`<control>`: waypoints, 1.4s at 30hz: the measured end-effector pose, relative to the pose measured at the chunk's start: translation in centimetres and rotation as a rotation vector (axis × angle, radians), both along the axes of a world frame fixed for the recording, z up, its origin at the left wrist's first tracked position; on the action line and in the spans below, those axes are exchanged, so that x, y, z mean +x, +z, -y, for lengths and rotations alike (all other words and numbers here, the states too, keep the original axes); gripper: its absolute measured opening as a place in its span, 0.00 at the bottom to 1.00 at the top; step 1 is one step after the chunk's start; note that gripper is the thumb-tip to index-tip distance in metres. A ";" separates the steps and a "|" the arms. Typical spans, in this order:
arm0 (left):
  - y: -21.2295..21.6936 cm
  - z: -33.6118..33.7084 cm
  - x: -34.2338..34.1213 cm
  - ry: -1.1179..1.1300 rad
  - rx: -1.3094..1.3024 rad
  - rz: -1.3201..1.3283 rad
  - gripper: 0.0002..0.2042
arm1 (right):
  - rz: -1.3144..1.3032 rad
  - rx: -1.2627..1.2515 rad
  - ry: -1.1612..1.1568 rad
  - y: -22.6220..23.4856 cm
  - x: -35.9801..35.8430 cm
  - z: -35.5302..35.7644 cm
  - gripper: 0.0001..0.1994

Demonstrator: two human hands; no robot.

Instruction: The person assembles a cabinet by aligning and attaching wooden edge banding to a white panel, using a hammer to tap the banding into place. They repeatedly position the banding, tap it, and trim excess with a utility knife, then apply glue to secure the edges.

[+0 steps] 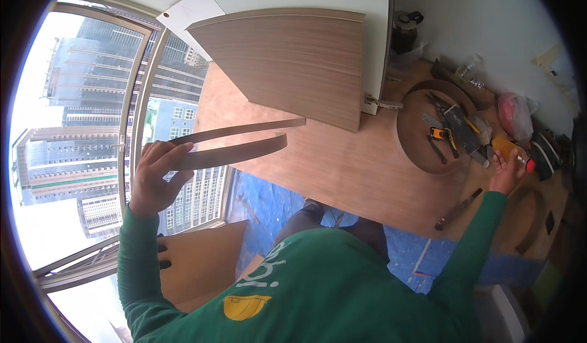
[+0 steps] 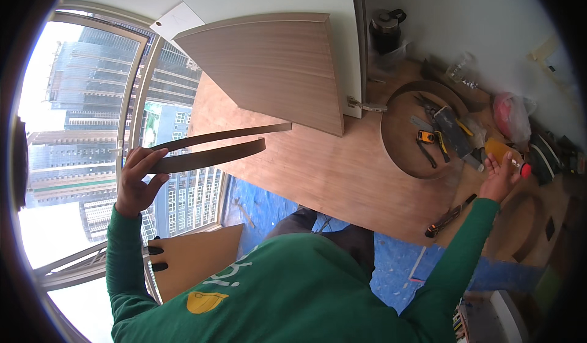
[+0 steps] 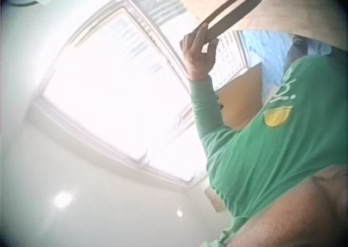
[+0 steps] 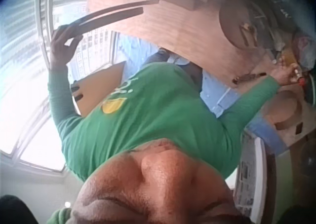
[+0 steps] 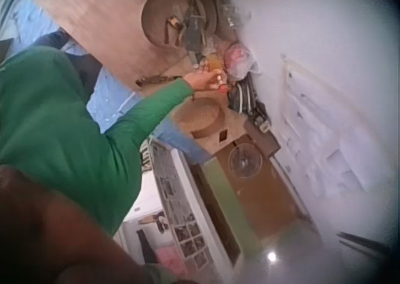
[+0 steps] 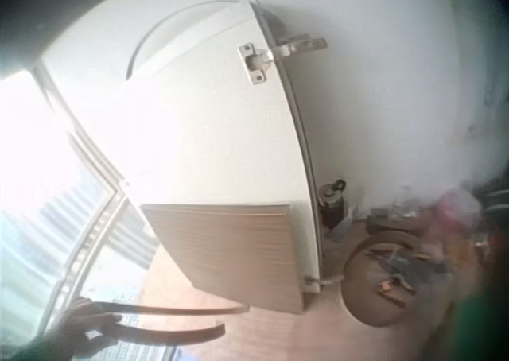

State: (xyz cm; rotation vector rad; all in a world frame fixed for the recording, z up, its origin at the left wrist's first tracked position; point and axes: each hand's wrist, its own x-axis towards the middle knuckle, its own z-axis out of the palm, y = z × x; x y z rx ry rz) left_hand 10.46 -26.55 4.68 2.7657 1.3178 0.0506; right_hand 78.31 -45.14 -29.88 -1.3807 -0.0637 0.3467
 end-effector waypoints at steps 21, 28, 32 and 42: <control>-20.1 -10.4 -12.0 -0.825 -0.169 0.499 0.28 | -0.219 0.193 -0.136 7.2 -48.8 14.4 0.26; -37.3 -9.5 -10.5 -0.746 -0.354 0.339 0.26 | -0.299 0.473 -0.005 3.3 -54.7 17.5 0.31; -42.8 -8.9 -11.2 -0.818 -0.359 0.109 0.25 | -0.314 0.663 0.214 0.4 -54.6 17.5 0.30; -47.6 -8.0 -12.0 -0.787 -0.259 0.131 0.22 | 0.041 0.059 -0.278 -5.2 -53.2 13.8 0.30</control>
